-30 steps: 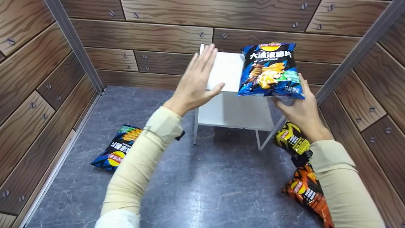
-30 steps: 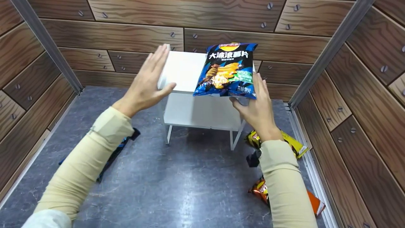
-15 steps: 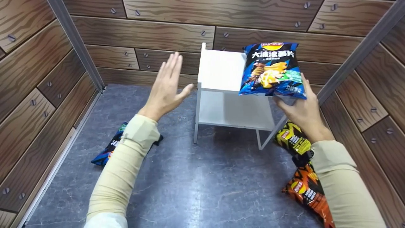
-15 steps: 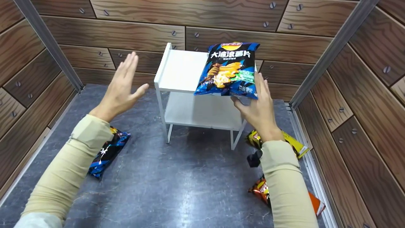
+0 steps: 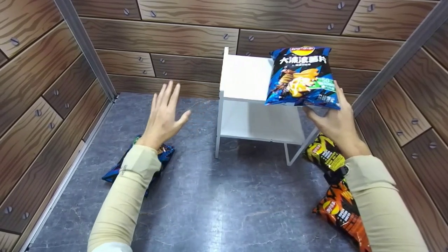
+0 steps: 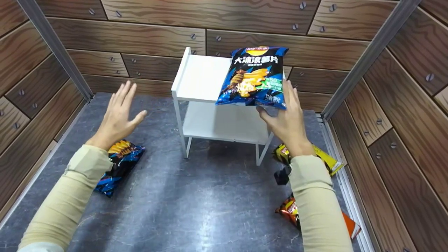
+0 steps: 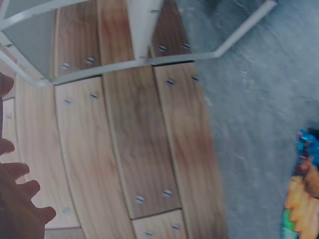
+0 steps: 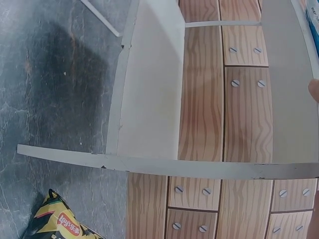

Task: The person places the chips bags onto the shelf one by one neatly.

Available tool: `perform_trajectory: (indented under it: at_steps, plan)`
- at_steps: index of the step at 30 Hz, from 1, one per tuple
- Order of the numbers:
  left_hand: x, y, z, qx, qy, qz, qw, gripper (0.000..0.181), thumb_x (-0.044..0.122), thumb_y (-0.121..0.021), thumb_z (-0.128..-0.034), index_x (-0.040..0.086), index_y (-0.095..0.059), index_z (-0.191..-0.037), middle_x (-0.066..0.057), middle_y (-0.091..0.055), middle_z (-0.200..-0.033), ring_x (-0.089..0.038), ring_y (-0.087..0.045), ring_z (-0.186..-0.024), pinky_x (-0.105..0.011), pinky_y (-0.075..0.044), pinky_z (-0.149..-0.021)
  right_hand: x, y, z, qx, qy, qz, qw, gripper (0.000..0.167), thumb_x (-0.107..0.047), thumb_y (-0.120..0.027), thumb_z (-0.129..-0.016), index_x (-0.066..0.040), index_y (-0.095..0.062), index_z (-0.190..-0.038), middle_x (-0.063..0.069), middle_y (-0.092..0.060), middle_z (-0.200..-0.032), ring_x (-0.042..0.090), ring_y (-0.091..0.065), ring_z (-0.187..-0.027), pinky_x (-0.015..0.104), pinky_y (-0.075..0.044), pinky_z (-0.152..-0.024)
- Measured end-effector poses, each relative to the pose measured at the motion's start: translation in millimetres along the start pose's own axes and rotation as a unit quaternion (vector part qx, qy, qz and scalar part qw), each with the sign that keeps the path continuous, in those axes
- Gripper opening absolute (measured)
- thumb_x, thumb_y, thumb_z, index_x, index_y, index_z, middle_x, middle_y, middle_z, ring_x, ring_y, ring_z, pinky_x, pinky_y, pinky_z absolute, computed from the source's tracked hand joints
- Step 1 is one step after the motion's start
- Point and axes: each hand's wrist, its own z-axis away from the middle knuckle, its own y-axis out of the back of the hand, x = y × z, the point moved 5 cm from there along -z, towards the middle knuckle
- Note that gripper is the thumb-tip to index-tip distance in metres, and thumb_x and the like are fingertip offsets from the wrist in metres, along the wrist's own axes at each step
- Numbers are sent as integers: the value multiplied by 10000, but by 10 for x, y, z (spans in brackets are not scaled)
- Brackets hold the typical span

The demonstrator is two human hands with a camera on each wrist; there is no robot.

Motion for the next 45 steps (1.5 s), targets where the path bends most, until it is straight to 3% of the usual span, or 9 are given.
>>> perform_trajectory:
  at_steps: [4,11,15,18,24,28,31,35,45]
  plan:
    - [-148,-82,185,-226,279,3,9994,793,417,-582,-960,117,-203,-1589,-155,-173,-1656,-367,-146,-1531,-596,-65,-1235,13,24,1,-95,42,93,9999,862,-225,-789,-812,-37,-343,-1526,248,-328,-1571,452,-334,-1440,511,-165,-1247]
    - [-452,-194,496,-525,733,-36,9959,775,395,-588,-963,89,-230,-1579,-181,-199,-1643,-371,-142,-1529,-606,-62,-1231,30,125,-1,-506,-141,-200,9984,892,-176,-764,-830,-154,-270,-1573,187,-369,-1568,421,-391,-1411,600,-313,-1157]
    - [-601,-235,670,-696,971,-74,9928,782,393,-588,-965,75,-223,-1579,-199,-190,-1641,-398,-144,-1522,-619,-67,-1225,-18,202,-10,-784,-156,-229,9965,953,-97,-748,-810,-146,-201,-1590,210,-308,-1592,434,-327,-1441,610,-264,-1178]
    - [-675,-270,763,-826,1077,-127,9907,787,402,-582,-969,66,-216,-1579,-213,-190,-1636,-416,-151,-1515,-630,-80,-1219,-88,281,-23,-896,-205,-36,9958,1015,-132,-769,-801,-166,-144,-1600,173,-214,-1637,403,-231,-1493,596,-190,-1212]
    - [-796,-321,898,-975,1248,-178,9872,787,400,-570,-978,39,-206,-1575,-239,-194,-1627,-440,-151,-1507,-631,-82,-1216,-279,372,-68,-995,139,351,9943,1101,-231,-818,-788,-198,-85,-1608,137,-130,-1665,352,-135,-1533,598,-139,-1224]
    - [-854,-355,972,-981,1289,-216,9866,798,398,-590,-968,19,-223,-1566,-262,-217,-1612,-461,-172,-1494,-646,-102,-1206,-375,351,-108,-990,680,839,9892,1101,-263,-834,-772,-113,-123,-1600,164,-145,-1659,345,-129,-1538,536,-97,-1252]
    - [-891,-389,1030,-1047,1372,-179,9848,805,396,-599,-963,16,-223,-1566,-268,-216,-1609,-467,-163,-1494,-656,-94,-1202,-384,302,-120,-1023,864,1251,9831,1117,-309,-851,-759,-65,-144,-1589,172,-155,-1655,361,-153,-1531,517,-91,-1257]
    - [-944,-437,1120,-1242,1511,-166,9805,822,419,-583,-967,18,-198,-1572,-270,-181,-1618,-471,-131,-1499,-659,-71,-1202,-310,236,-106,-1068,665,1383,9824,1133,-314,-864,-755,-67,-139,-1590,168,-151,-1657,389,-188,-1515,542,-146,-1242]
    - [-1033,-540,1341,-1715,1712,-184,9700,920,479,-602,-947,3,-132,-1578,-287,-85,-1631,-486,-63,-1504,-668,-35,-1197,-110,120,-56,-991,194,913,9907,1030,-218,-807,-827,-98,-133,-1596,214,-247,-1617,450,-311,-1436,627,-278,-1154]
